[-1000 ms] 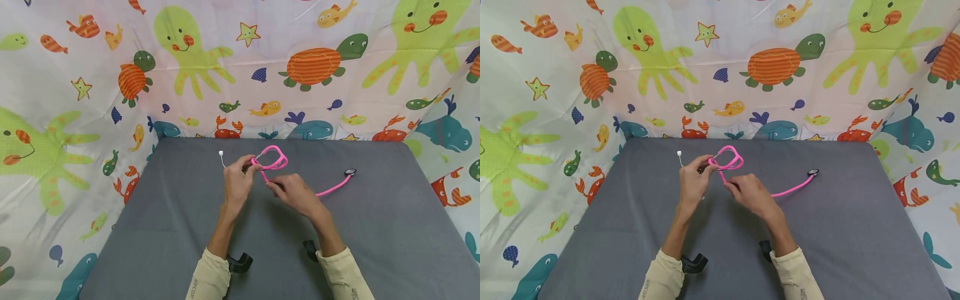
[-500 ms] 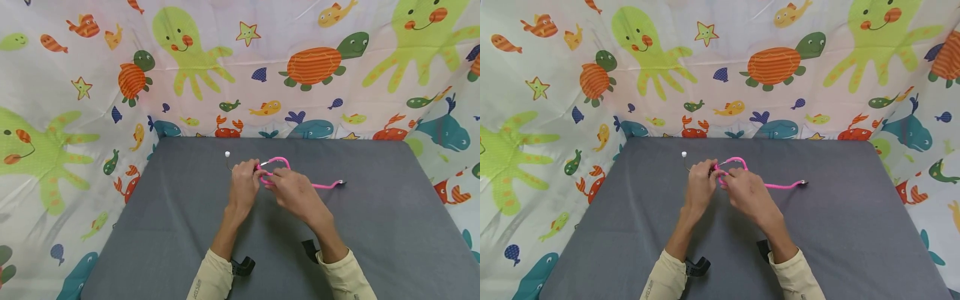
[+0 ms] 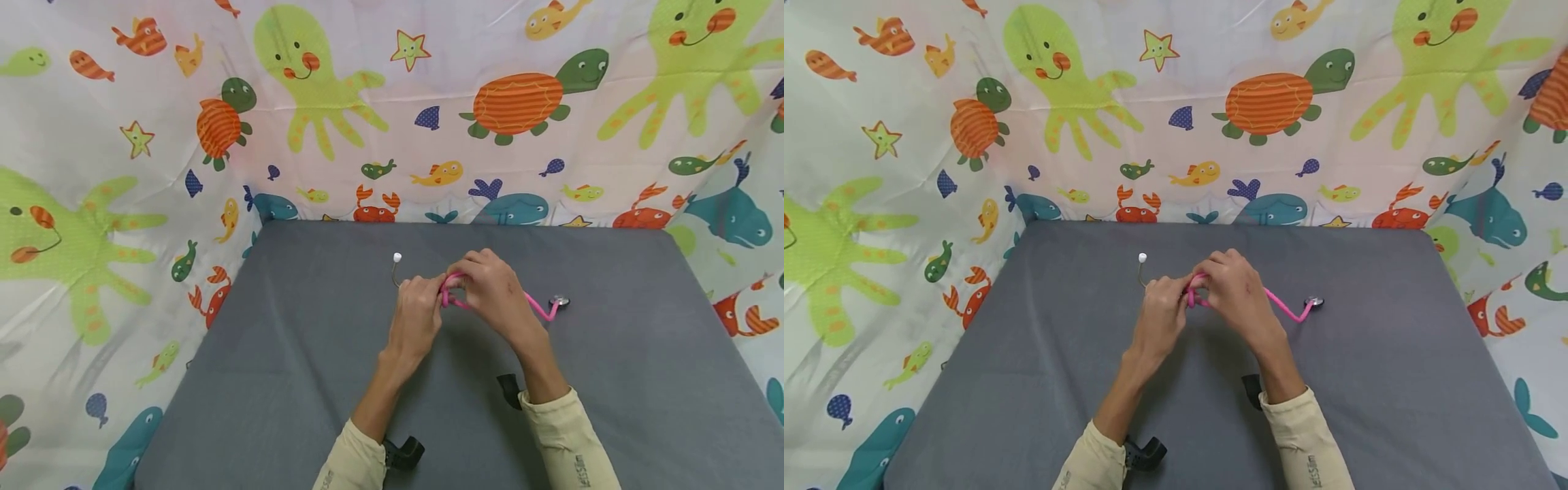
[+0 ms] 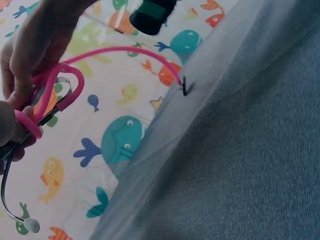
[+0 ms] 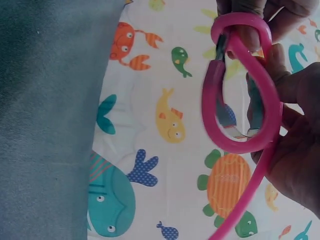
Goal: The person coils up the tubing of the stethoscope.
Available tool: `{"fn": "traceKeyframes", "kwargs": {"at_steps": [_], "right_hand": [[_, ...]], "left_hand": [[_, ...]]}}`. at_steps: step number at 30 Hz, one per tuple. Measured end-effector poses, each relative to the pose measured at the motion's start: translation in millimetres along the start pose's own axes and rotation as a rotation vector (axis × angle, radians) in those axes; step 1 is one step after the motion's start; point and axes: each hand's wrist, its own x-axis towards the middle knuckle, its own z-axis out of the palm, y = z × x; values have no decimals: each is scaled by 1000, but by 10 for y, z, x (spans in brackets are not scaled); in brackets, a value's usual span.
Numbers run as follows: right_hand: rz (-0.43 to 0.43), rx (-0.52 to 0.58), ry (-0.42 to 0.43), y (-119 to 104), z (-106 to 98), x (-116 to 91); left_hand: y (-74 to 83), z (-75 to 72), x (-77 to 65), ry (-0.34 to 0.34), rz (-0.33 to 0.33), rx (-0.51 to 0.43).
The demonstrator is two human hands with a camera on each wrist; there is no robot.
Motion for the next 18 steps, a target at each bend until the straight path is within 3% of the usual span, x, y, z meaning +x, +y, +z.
{"fn": "traceKeyframes", "kwargs": {"at_steps": [11,18], "right_hand": [[103,63,6,30,45,4],[123,74,34,63,33,-18]], "left_hand": [[-63,-43,42,-168,-47,-160],[-94,-36,-3,-232,-49,-234]]}}
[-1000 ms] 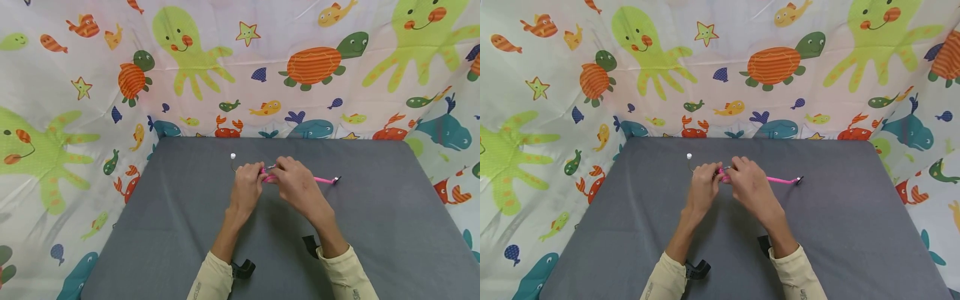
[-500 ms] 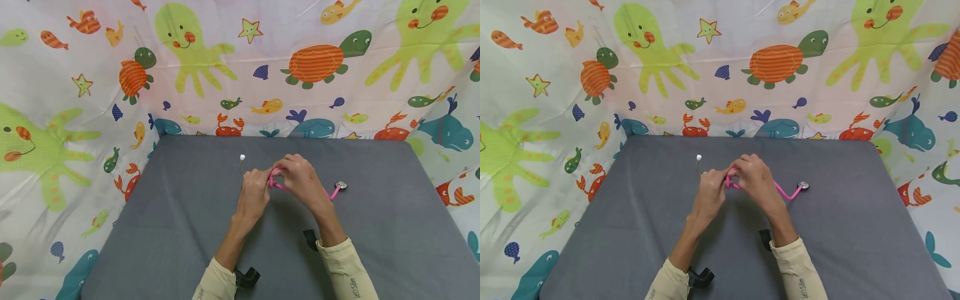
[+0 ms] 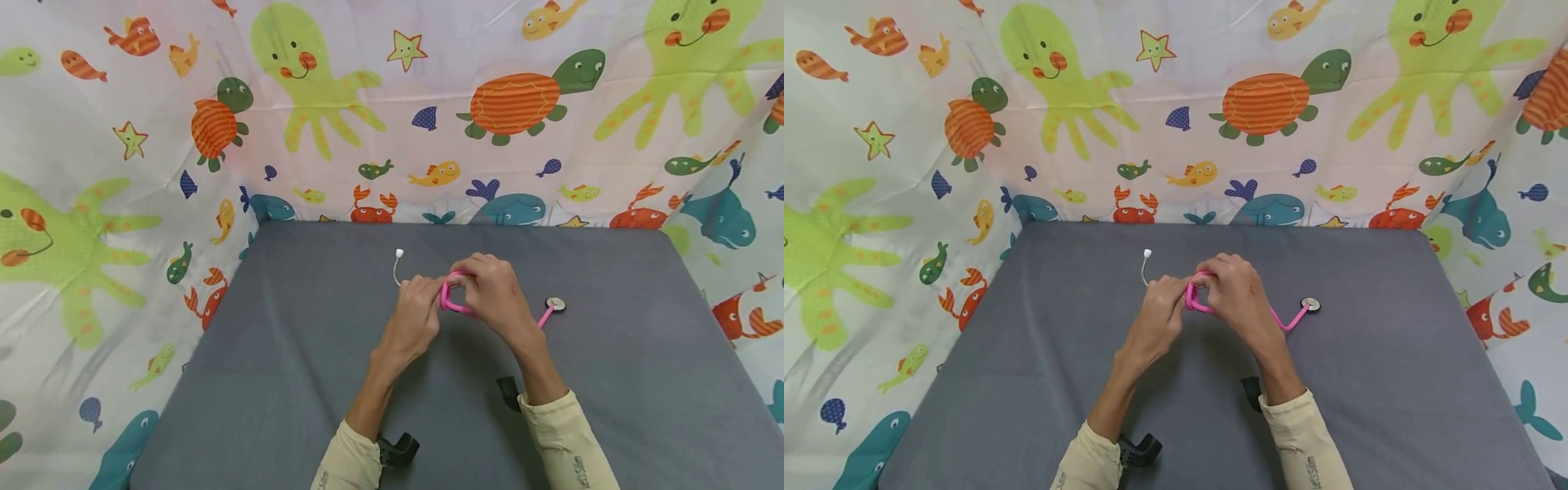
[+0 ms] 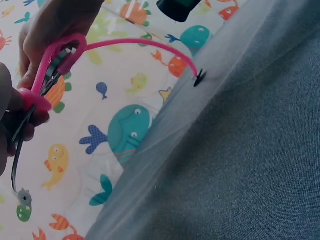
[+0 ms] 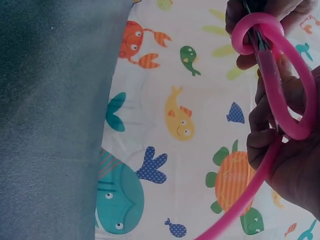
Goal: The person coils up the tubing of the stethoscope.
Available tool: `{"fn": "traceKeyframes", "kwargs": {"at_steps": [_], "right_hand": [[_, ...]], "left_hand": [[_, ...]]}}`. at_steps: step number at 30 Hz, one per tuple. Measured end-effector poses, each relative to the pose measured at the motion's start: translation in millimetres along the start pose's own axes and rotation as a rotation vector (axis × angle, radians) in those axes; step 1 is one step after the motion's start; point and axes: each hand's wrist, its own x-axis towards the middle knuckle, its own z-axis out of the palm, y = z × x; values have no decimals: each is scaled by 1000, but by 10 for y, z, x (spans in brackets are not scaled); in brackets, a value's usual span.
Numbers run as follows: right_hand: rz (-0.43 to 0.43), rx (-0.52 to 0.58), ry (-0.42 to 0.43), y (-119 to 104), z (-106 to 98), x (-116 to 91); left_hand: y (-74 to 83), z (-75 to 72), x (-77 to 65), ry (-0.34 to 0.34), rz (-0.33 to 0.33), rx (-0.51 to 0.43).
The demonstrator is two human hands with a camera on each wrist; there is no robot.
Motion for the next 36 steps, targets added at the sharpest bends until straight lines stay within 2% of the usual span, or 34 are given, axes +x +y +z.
{"fn": "traceKeyframes", "kwargs": {"at_steps": [4,10,14,20,24,26,30,33,36], "right_hand": [[15,-3,20,16,-11,-23],[31,-8,23,46,-37,-19],[91,67,-30,80,-87,7],[200,155,-135,189,-173,52],[235,199,-156,276,-265,84],[210,216,-162,321,-297,111],[159,257,-196,428,-329,157],[177,285,-211,462,-337,134],[194,293,-189,436,-311,75]], "left_hand": [[-32,3,-17,-28,24,5],[-73,-39,8,-18,156,81],[-77,-87,24,-26,206,93],[-73,-157,30,-39,209,83],[-56,-171,39,-41,220,21],[-52,-165,37,-33,212,-52],[-53,-176,26,33,232,-196],[-42,-200,40,83,276,-224],[-22,-235,66,143,280,-206]]}}
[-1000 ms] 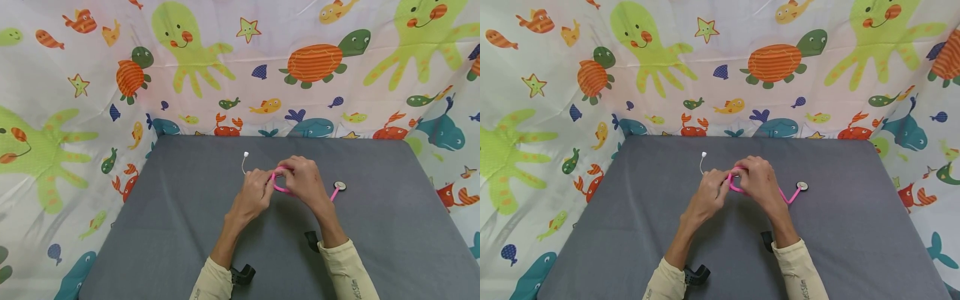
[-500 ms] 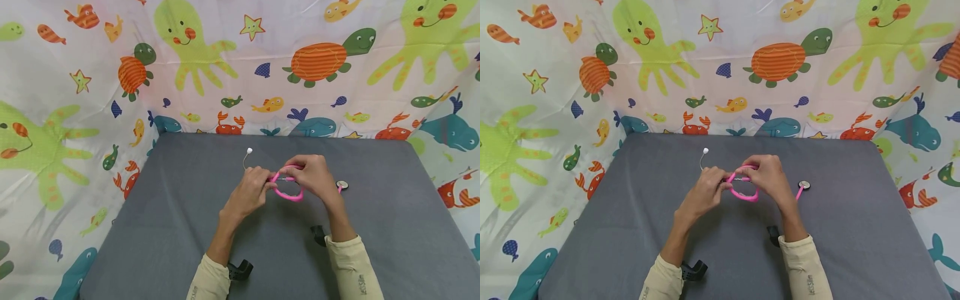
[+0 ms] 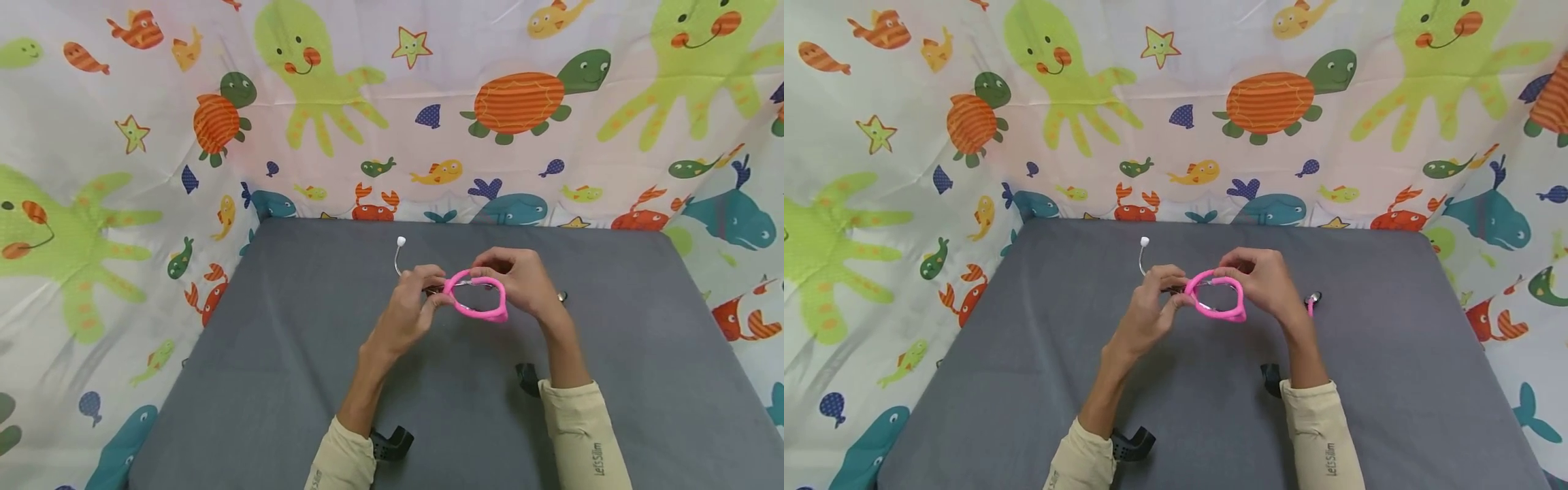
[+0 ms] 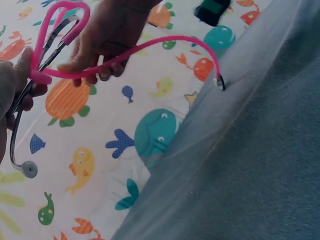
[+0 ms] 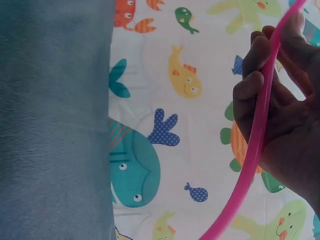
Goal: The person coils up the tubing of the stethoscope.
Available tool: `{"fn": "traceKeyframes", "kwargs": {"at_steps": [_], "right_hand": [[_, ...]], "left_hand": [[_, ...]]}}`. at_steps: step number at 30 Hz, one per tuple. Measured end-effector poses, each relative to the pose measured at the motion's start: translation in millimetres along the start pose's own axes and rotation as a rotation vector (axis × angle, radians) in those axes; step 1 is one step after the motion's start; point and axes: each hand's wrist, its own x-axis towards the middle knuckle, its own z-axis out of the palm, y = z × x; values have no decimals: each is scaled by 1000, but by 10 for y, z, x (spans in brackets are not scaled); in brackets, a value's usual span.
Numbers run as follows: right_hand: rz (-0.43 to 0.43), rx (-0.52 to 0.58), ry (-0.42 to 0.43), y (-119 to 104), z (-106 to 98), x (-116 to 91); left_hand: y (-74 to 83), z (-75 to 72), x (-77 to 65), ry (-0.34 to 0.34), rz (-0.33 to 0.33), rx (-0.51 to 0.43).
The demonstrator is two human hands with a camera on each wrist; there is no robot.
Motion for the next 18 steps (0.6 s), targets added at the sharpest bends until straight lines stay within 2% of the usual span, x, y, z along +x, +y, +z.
{"fn": "traceKeyframes", "kwargs": {"at_steps": [4,9,13,18], "right_hand": [[-5,-9,28,-10,93,-68],[21,-38,24,-69,268,-129],[23,-12,-30,-143,436,-201],[-46,-102,-72,-239,569,-306]], "left_hand": [[10,-26,53,68,-10,31],[0,-18,104,145,-46,16],[-18,2,124,209,-101,22],[-30,38,160,224,-207,99]]}}
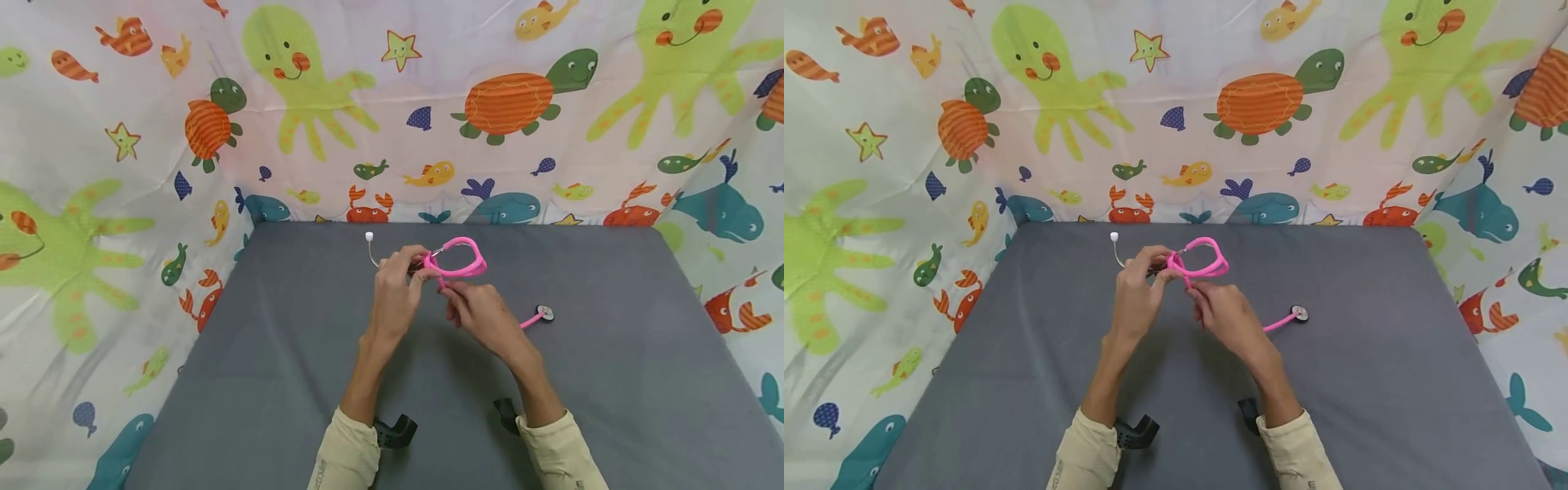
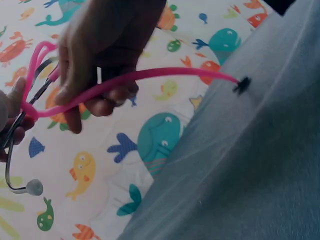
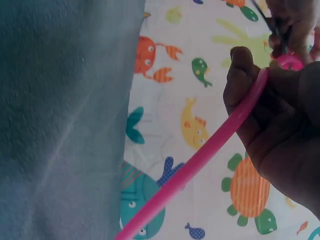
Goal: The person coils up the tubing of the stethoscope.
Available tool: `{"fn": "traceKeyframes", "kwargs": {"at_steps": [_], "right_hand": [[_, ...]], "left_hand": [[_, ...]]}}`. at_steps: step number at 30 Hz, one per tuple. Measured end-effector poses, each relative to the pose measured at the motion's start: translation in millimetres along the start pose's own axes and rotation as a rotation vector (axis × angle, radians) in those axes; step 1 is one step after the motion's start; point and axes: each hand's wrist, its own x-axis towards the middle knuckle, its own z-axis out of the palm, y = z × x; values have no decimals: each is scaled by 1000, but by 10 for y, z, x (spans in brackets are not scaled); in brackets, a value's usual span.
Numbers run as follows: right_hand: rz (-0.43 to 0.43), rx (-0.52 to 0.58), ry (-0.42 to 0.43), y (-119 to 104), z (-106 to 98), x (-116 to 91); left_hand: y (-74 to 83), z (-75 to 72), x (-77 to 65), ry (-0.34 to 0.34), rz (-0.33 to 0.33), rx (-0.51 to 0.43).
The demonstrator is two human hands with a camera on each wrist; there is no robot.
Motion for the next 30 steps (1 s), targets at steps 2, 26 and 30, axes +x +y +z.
{"fn": "traceKeyframes", "kwargs": {"at_steps": [2,26,30], "right_hand": [[-12,-52,-26,-49,32,-34],[-278,-441,344,-348,-337,-184],[-344,-419,403,-320,-372,-152]], "left_hand": [[-7,14,-9,-1,-22,52],[-2,-4,-65,-143,22,227],[7,-27,-41,-168,62,233]]}}
